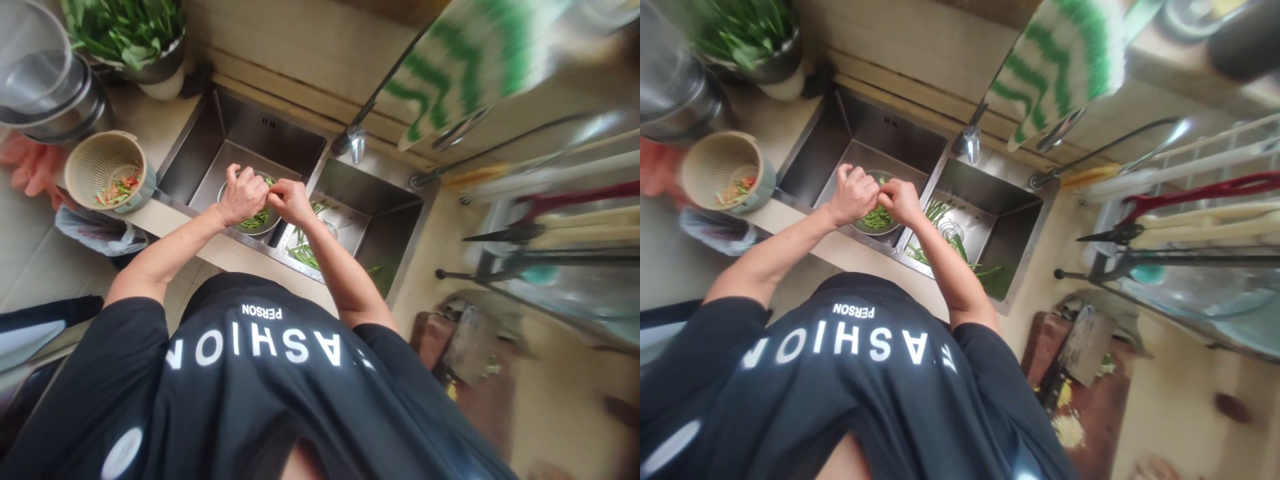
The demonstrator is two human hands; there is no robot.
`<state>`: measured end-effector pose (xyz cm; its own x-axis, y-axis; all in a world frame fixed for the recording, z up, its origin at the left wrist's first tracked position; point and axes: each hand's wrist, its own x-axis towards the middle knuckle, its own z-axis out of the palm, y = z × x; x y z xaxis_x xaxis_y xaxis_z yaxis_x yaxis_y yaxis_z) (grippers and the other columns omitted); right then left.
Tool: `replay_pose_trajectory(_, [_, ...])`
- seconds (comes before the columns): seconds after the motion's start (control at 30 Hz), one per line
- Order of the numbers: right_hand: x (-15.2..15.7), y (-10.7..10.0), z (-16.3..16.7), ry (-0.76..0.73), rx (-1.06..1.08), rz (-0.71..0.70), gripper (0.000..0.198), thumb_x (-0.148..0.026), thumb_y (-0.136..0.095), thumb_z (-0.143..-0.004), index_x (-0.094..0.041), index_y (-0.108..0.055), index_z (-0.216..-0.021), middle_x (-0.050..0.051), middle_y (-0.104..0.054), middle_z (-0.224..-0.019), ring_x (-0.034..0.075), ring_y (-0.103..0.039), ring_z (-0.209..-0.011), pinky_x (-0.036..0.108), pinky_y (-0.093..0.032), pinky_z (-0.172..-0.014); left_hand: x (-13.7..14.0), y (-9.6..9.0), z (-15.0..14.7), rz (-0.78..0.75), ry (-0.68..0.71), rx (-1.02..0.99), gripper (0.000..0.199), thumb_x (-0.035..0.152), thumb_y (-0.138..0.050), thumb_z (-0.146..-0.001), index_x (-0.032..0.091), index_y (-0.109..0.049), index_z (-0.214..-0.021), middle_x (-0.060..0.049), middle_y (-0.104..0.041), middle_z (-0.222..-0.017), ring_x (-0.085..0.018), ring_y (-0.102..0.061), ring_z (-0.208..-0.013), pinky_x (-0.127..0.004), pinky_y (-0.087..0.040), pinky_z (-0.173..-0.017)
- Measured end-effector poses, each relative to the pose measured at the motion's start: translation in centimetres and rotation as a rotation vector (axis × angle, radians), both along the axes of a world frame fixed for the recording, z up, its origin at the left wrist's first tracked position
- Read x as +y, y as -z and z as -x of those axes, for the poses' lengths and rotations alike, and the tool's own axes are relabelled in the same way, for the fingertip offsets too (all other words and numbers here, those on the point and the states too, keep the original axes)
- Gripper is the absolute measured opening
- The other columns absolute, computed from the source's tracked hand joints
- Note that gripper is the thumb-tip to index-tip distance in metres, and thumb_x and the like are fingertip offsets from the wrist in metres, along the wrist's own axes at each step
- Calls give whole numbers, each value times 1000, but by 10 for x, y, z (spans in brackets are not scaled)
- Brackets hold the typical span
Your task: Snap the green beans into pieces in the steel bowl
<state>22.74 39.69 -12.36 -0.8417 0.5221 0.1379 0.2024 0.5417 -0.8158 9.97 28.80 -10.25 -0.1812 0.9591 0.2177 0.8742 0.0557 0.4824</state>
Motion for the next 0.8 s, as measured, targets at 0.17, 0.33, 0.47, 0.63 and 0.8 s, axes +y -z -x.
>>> replay_pose_trajectory(0.17, [-10,21,13,146,114,509,22,-26,-52,-79,-16,-62,-63,-3,-49,-58,11,-44,-58,24,-35,-59,2,14,2,7,-125,-16,19,29,-52,-87,18,-66,-83,-11,-65,-88,-36,-53,-114,-56,-25,-108])
replay_pose_trajectory(0.33, [-1,50,16,246,84,609,20,-27,-56,-82,-15,-70,-74,-2,-57,-62,11,-48,-58,24,-38,-60,-3,40,24,121,-353,-78,22,29,-50,-91,19,-69,-90,-11,-69,-100,-29,-56,-108,-41,-38,-98])
replay_pose_trajectory(0.47, [10,64,14,143,-62,322,15,-24,-66,-79,-17,-77,-86,3,-72,-85,18,-63,-81,32,-46,-82,-11,56,42,340,-334,-60,22,29,-54,-88,22,-74,-91,-11,-72,-105,-30,-59,-103,-43,-41,-92])
replay_pose_trajectory(0.63, [13,66,16,13,-100,87,22,-24,-58,-85,-20,-75,-97,7,-74,-99,24,-65,-95,37,-46,-92,-14,61,45,353,-400,-22,25,28,-52,-89,23,-76,-92,-11,-72,-107,-32,-59,-106,-48,-42,-93])
replay_pose_trajectory(0.8, [12,60,15,77,35,176,18,-20,-52,-82,-20,-69,-87,6,-71,-91,21,-64,-86,36,-48,-87,-15,61,45,358,-425,-43,15,27,-63,-81,21,-76,-86,-12,-71,-105,-32,-59,-102,-47,-43,-94])
